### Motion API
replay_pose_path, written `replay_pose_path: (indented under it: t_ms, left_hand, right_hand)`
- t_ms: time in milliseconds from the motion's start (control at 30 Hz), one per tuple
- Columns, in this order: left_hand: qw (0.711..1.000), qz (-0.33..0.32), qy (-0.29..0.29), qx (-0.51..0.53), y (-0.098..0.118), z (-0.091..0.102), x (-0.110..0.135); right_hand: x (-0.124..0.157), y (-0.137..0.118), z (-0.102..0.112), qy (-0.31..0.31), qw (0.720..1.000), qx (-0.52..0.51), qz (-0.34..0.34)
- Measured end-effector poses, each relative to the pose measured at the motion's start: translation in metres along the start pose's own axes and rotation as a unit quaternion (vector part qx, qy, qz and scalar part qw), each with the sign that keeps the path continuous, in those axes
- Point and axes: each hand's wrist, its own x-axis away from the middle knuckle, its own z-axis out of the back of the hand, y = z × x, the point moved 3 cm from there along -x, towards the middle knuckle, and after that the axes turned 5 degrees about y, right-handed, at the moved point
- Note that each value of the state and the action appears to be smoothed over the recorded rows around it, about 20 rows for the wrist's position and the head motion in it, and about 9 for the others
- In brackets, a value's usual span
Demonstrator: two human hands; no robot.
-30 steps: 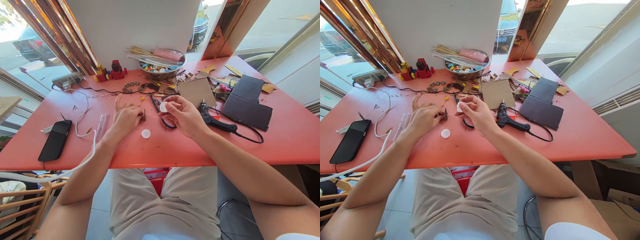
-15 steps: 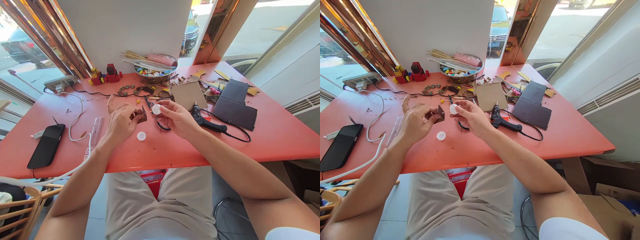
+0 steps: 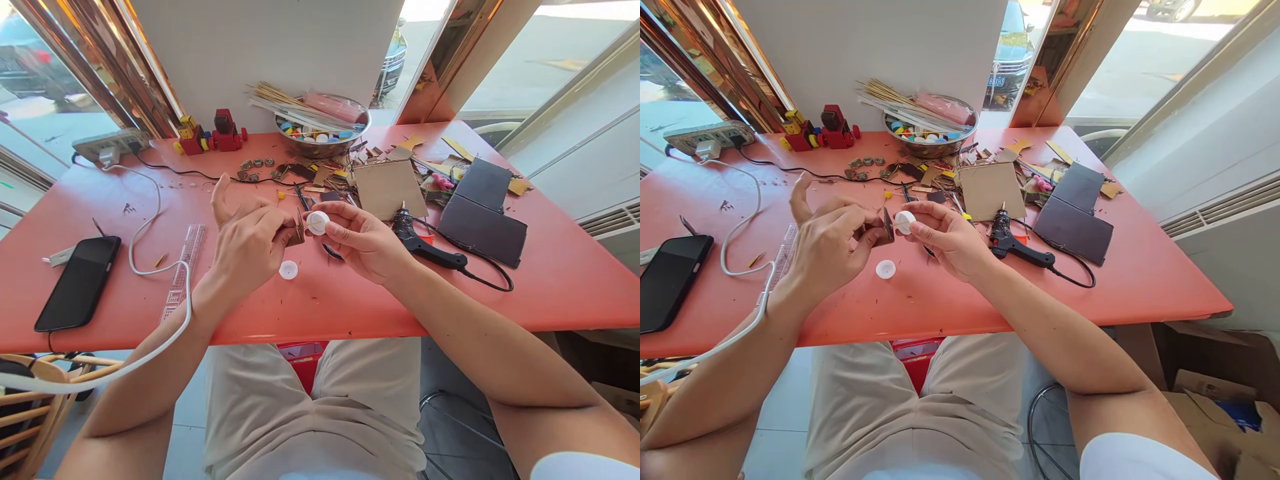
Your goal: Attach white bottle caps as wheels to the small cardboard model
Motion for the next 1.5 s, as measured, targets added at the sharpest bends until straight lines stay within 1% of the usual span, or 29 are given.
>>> replay_pose_path:
  t_ms: [100, 167, 233, 300, 367, 433, 500, 567, 633, 700, 833, 900, 967, 1067, 1100, 1200, 1267, 1433, 1500]
  left_hand:
    - [1.0, 0.015, -0.015, 0.003, 0.002, 0.001, -0.001]
    - [0.999, 0.03, -0.035, 0.005, 0.003, 0.002, -0.002]
    - [0.997, 0.043, -0.058, 0.009, 0.003, 0.003, -0.003]
    - [0.996, 0.053, -0.074, 0.013, 0.002, 0.003, -0.003]
    - [0.995, 0.057, -0.079, 0.018, -0.002, 0.002, -0.003]
    - [0.995, 0.058, -0.081, 0.022, -0.006, 0.0, -0.002]
    - [0.994, 0.058, -0.085, 0.027, -0.009, -0.003, -0.001]
    - [0.994, 0.056, -0.085, 0.032, -0.01, -0.004, -0.001]
    - [0.995, 0.053, -0.081, 0.032, -0.01, -0.004, -0.001]
    - [0.995, 0.052, -0.08, 0.028, -0.009, -0.003, -0.001]
    - [0.995, 0.055, -0.081, 0.023, -0.01, -0.002, -0.001]
    - [0.995, 0.056, -0.084, 0.025, -0.009, -0.002, -0.001]
    - [0.994, 0.056, -0.085, 0.026, -0.009, -0.002, -0.001]
    - [0.995, 0.059, -0.082, 0.026, -0.008, -0.002, -0.001]
    - [0.995, 0.059, -0.081, 0.027, -0.008, -0.001, -0.001]
    - [0.995, 0.061, -0.08, 0.027, -0.009, -0.001, -0.001]
    - [0.995, 0.06, -0.081, 0.027, -0.009, -0.001, -0.001]
    - [0.995, 0.053, -0.079, 0.025, -0.008, -0.002, -0.001]
    - [0.995, 0.053, -0.076, 0.024, -0.008, -0.002, -0.001]
  right_hand:
    - [0.0, -0.001, -0.001, 0.006, 0.999, 0.026, 0.024]
    - [0.0, -0.003, -0.002, 0.016, 0.996, 0.064, 0.062]
    - [0.001, -0.005, -0.002, 0.031, 0.985, 0.122, 0.115]
    - [0.004, -0.007, -0.003, 0.053, 0.966, 0.188, 0.172]
    - [0.007, -0.008, -0.003, 0.075, 0.939, 0.25, 0.221]
    - [0.01, -0.009, -0.003, 0.085, 0.915, 0.297, 0.258]
    - [0.011, -0.01, -0.003, 0.087, 0.901, 0.322, 0.277]
    - [0.012, -0.01, -0.002, 0.085, 0.902, 0.321, 0.275]
    - [0.01, -0.009, -0.001, 0.078, 0.914, 0.3, 0.261]
    - [0.01, -0.009, -0.002, 0.062, 0.921, 0.281, 0.262]
    - [0.01, -0.011, -0.004, 0.043, 0.908, 0.295, 0.295]
    - [0.01, -0.011, -0.004, 0.05, 0.907, 0.301, 0.29]
    - [0.01, -0.01, -0.004, 0.058, 0.917, 0.289, 0.27]
    - [0.009, -0.008, -0.005, 0.054, 0.931, 0.259, 0.253]
    - [0.009, -0.008, -0.005, 0.052, 0.929, 0.258, 0.258]
    - [0.009, -0.01, -0.006, 0.052, 0.913, 0.282, 0.289]
    - [0.009, -0.01, -0.006, 0.055, 0.91, 0.291, 0.292]
    - [0.005, -0.005, -0.006, 0.056, 0.945, 0.235, 0.221]
    - [0.004, -0.005, -0.007, 0.052, 0.947, 0.222, 0.225]
